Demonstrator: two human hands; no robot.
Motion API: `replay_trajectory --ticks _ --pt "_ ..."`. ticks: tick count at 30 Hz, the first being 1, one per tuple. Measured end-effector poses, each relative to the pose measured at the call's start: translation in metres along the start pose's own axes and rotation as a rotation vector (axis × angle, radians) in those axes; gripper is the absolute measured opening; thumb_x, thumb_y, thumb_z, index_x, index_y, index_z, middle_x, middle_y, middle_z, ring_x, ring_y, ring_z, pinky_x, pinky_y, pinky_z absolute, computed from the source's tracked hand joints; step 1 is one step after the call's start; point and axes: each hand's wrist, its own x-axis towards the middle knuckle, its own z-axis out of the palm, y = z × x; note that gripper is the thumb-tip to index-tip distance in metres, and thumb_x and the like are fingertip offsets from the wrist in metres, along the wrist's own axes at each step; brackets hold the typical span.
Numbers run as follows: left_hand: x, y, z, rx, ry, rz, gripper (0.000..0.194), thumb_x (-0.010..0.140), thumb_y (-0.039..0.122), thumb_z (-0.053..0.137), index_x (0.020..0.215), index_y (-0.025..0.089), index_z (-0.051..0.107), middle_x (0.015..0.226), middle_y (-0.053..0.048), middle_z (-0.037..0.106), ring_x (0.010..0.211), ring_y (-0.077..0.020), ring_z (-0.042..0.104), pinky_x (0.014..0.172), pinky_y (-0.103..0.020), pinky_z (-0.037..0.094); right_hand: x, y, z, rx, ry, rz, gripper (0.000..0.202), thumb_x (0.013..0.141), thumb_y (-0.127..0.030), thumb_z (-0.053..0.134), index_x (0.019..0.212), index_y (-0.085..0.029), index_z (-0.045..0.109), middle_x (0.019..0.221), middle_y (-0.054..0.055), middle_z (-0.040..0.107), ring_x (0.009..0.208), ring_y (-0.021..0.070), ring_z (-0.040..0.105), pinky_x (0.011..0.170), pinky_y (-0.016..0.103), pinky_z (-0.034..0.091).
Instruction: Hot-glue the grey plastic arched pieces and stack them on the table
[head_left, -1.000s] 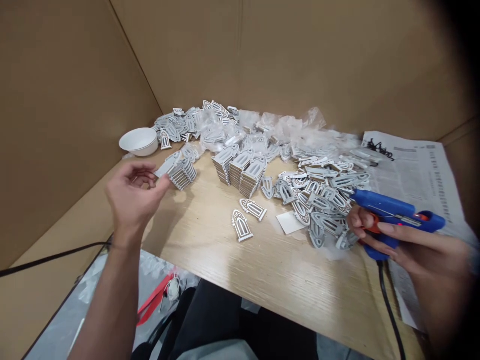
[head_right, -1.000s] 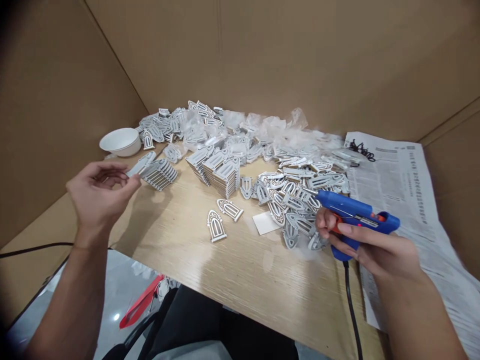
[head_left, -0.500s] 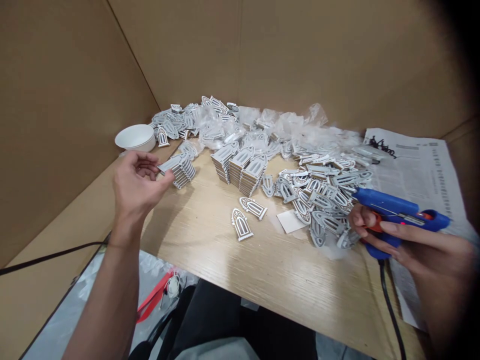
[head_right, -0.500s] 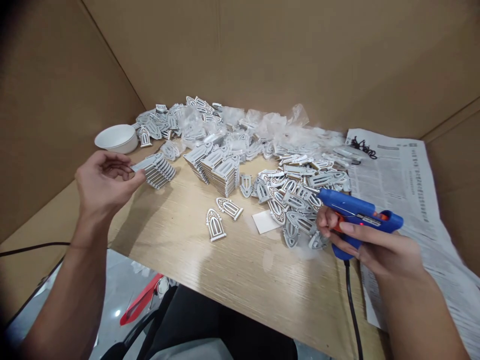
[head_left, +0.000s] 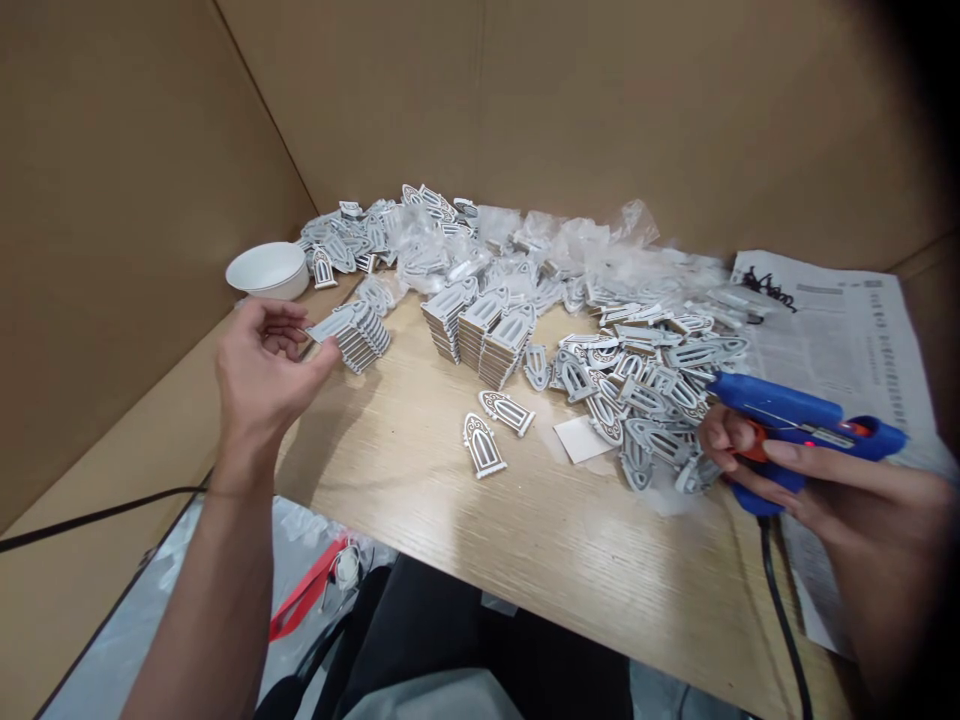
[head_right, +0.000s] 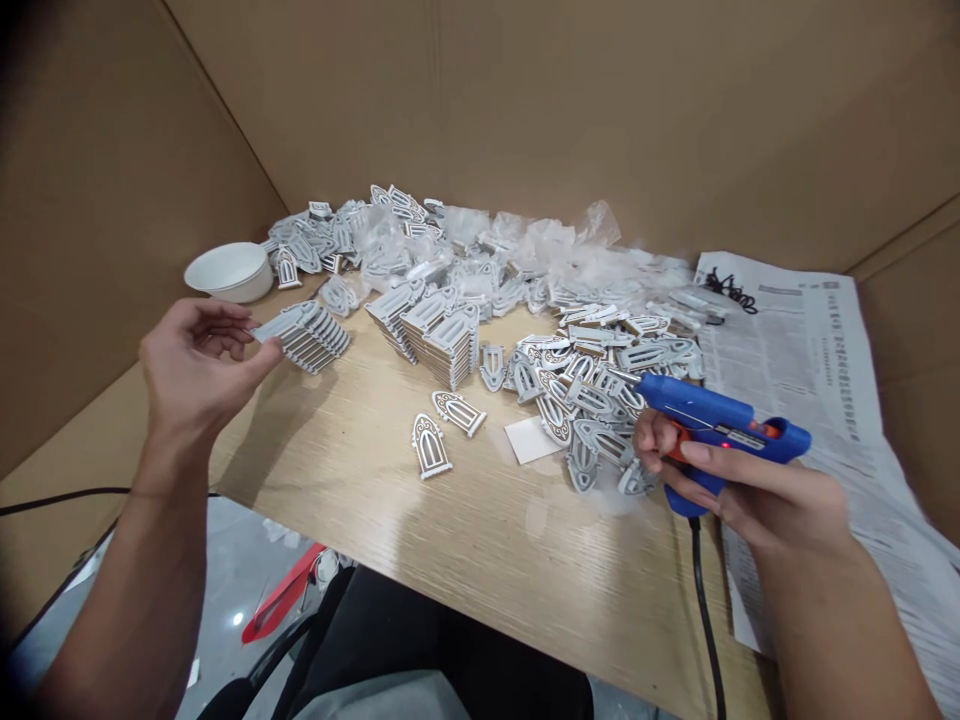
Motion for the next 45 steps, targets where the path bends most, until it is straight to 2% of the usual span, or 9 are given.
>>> replay_trajectory --ticks 6,10,18,24,29,33,39,45 --pt "0.0 0.001 0.002 -0.016 0.007 -0.015 0.036 0.065 0.026 0.086 0.095 0.023 0.065 0.091 0.0 0.066 0.074 -0.0139 0.055 0.067 -0.034 0.046 0.0 -0.005 0.007 -0.014 -0.031 -0.049 0.024 0.067 -0.042 0.097 0.075 -0.024 0.083 0.081 0.012 0.069 0.067 0.0218 0.064 0.036 0.023 0.041" --pt "0.002 0.0 0.004 -0.036 0.011 -0.008 0.036 0.065 0.023 0.086 0.094 0.023 0.066 0.093 -0.001 0.068 0.076 -0.0143 0.057 0.068 -0.034 0.048 0.001 -0.004 0.007 -0.029 -0.023 -0.031 0.024 0.065 -0.041 0.097 0.074 -0.023 0.083 0.081 0.013 0.07 0.071 0.0247 0.067 0.037 0.024 0.043" --pt "0.001 0.005 0.003 -0.012 -0.027 -0.018 0.036 0.071 0.028 0.084 0.102 0.02 0.067 0.093 0.001 0.066 0.076 -0.0118 0.054 0.07 -0.033 0.047 0.001 0.0 0.004 -0.016 -0.027 -0.054 0.023 0.07 -0.041 0.095 0.078 -0.024 0.083 0.084 0.013 0.069 0.074 0.0252 0.067 0.037 0.024 0.043" --pt "0.001 0.004 0.003 0.009 -0.018 -0.039 0.038 0.069 0.032 0.086 0.1 0.021 0.067 0.092 0.001 0.066 0.075 -0.0123 0.054 0.07 -0.033 0.048 0.0 0.001 0.002 -0.011 -0.031 -0.026 0.021 0.069 -0.038 0.096 0.079 -0.024 0.084 0.085 0.014 0.069 0.075 0.0248 0.067 0.039 0.024 0.045" --pt "-0.001 0.001 -0.002 0.057 -0.028 0.037 0.043 0.068 0.03 0.088 0.106 0.017 0.073 0.105 -0.005 0.076 0.081 -0.0143 0.06 0.069 -0.032 0.046 0.0 0.002 0.0 -0.006 -0.028 -0.038 0.021 0.07 -0.039 0.095 0.079 -0.024 0.083 0.085 0.013 0.069 0.077 0.0257 0.069 0.04 0.024 0.046" --pt "-0.006 -0.003 -0.005 0.099 -0.052 0.02 0.048 0.068 0.033 0.088 0.112 0.018 0.076 0.114 -0.007 0.08 0.084 -0.017 0.063 0.067 -0.032 0.045 0.0 -0.001 0.004 -0.014 -0.019 -0.036 0.025 0.067 -0.041 0.097 0.077 -0.023 0.083 0.083 0.013 0.069 0.075 0.0246 0.068 0.04 0.023 0.045" --pt "-0.011 -0.01 -0.005 0.155 -0.06 -0.026 0.054 0.072 0.04 0.085 0.121 0.019 0.081 0.097 -0.004 0.076 0.07 -0.0149 0.054 0.067 -0.034 0.046 0.001 -0.002 0.005 -0.027 -0.015 -0.02 0.028 0.064 -0.043 0.098 0.074 -0.023 0.082 0.081 0.012 0.069 0.073 0.0243 0.069 0.039 0.022 0.045" --pt "-0.015 -0.008 -0.004 0.196 -0.039 -0.039 0.051 0.075 0.041 0.085 0.121 0.019 0.083 0.099 -0.006 0.078 0.068 -0.0151 0.053 0.067 -0.034 0.048 0.001 0.0 0.003 -0.007 -0.01 0.001 0.023 0.062 -0.037 0.098 0.076 -0.025 0.083 0.083 0.011 0.069 0.071 0.0224 0.065 0.037 0.023 0.044"
